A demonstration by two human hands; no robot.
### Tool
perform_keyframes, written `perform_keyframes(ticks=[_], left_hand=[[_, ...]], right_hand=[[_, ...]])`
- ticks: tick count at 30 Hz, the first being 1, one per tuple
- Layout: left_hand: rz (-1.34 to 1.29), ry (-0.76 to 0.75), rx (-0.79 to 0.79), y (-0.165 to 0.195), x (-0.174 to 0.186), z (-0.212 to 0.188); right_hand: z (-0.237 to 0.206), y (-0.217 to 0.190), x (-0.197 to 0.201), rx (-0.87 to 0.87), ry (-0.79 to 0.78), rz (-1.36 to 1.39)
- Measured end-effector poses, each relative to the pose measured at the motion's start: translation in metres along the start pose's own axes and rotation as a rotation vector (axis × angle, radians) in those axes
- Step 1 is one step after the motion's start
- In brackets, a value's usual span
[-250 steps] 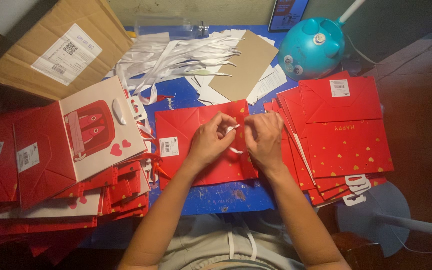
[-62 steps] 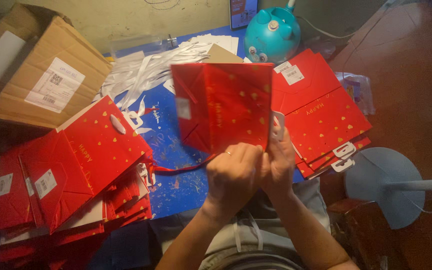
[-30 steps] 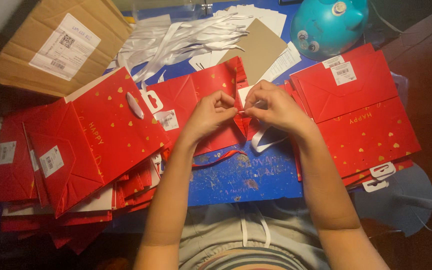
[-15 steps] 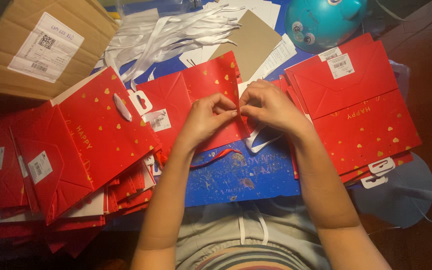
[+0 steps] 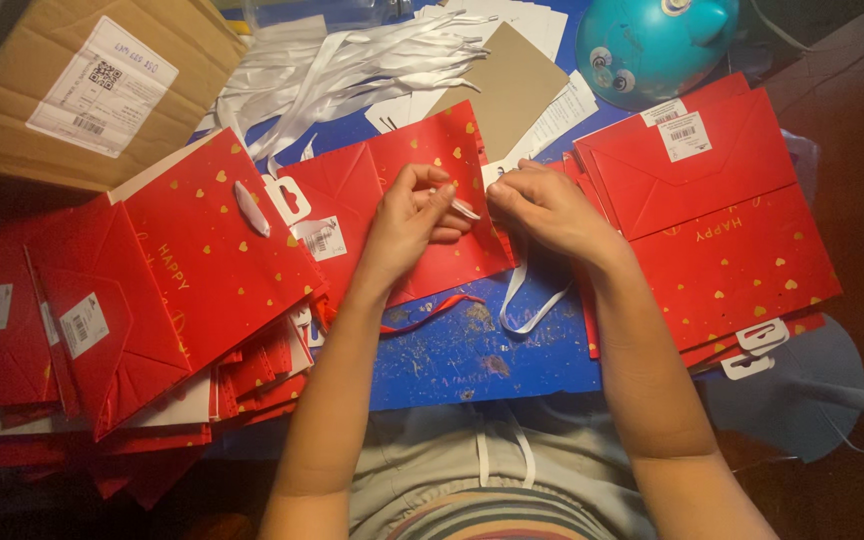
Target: The person assembles red gift boxes by threading white ribbons through the handle slots and tying them. They handle multiple boxes one at a time, folding flaps and securing ribbons before stacking the finished boxes.
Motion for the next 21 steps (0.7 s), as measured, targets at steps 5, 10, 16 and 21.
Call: perform_keyframes(ticks=[5, 10, 16, 21], left_hand=[[0.148, -0.047, -0.043, 0.002, -0.003, -0.004], [0.44, 0.035, -0.198, 0.008, -0.008, -0.008], [0.121, 0.065, -0.076, -0.008, -0.003, 0.002], [-0.151, 0.1, -0.203, -0.003, 0.009, 0.008]], right_hand=[[0.002, 0.002, -0.002, 0.023, 0.004, -0.021], [0.002, -0.003, -0.001, 0.145, 0.008, -0.085], [0.002, -0.002, -0.002, 0.134, 0.005, -0.16], [0.0, 0.001, -0.003, 0.09, 0.009, -0.157]])
Point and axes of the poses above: each hand's wrist, its own z-axis towards the middle knuckle, its own x-axis out of the back of the hand, y = z × x, the point moved 6 cm from there along z, towards the middle knuckle, and after that the axes turned 10 degrees about x, right-handed, at the moved point
